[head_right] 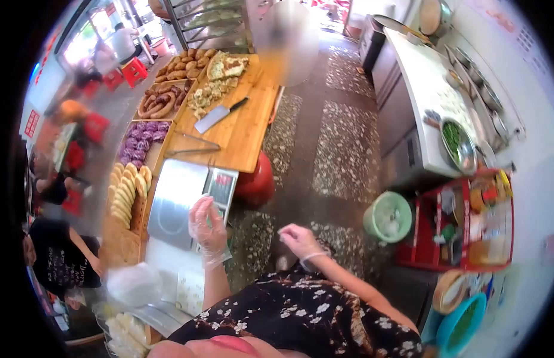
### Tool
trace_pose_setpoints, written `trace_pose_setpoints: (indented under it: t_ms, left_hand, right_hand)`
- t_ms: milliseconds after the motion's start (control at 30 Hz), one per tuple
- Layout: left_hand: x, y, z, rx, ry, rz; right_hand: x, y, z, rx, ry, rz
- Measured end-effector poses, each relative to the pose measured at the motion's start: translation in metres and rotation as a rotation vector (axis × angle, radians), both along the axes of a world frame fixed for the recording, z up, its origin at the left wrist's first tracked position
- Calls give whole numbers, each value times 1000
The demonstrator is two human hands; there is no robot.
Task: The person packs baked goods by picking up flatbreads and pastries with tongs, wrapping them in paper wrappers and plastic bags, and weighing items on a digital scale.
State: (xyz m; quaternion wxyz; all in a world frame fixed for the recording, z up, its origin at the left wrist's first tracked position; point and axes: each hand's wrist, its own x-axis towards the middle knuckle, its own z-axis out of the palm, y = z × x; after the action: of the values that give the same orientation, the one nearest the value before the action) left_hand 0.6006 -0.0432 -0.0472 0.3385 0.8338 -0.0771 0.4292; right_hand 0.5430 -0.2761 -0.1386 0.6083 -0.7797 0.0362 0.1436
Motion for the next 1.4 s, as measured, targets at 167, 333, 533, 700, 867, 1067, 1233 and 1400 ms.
trace_pose_setpoints:
  t_ms: [167, 333, 533, 700, 867, 1067, 1233, 1400]
  left_hand:
    - [143, -47, -21, 37, 44, -57]
    - [239, -101, -39, -26, 164, 27]
    - [291, -120, -52, -119, 278, 95]
    - [337, -109, -100, -193, 518, 141]
    - [391, -102, -161, -225, 681, 159]
    - [422, -105, -199, -450, 691, 267]
    - [430, -115, -203, -435, 650, 415]
    - [441, -122, -204, -400, 655, 518]
  right_hand:
    - [127, -66, -38, 52, 126, -84]
    - [286, -116, -9, -4, 220, 65]
    - [447, -104, 35, -73, 132, 222]
    - [519, -67, 10, -154, 46, 371]
    - [539, -44, 3, -446, -72, 609]
    - [589, -32, -51, -595, -406, 763]
    - [614, -23, -108, -518, -622, 868]
    - [626, -15, -114, -526, -574, 863]
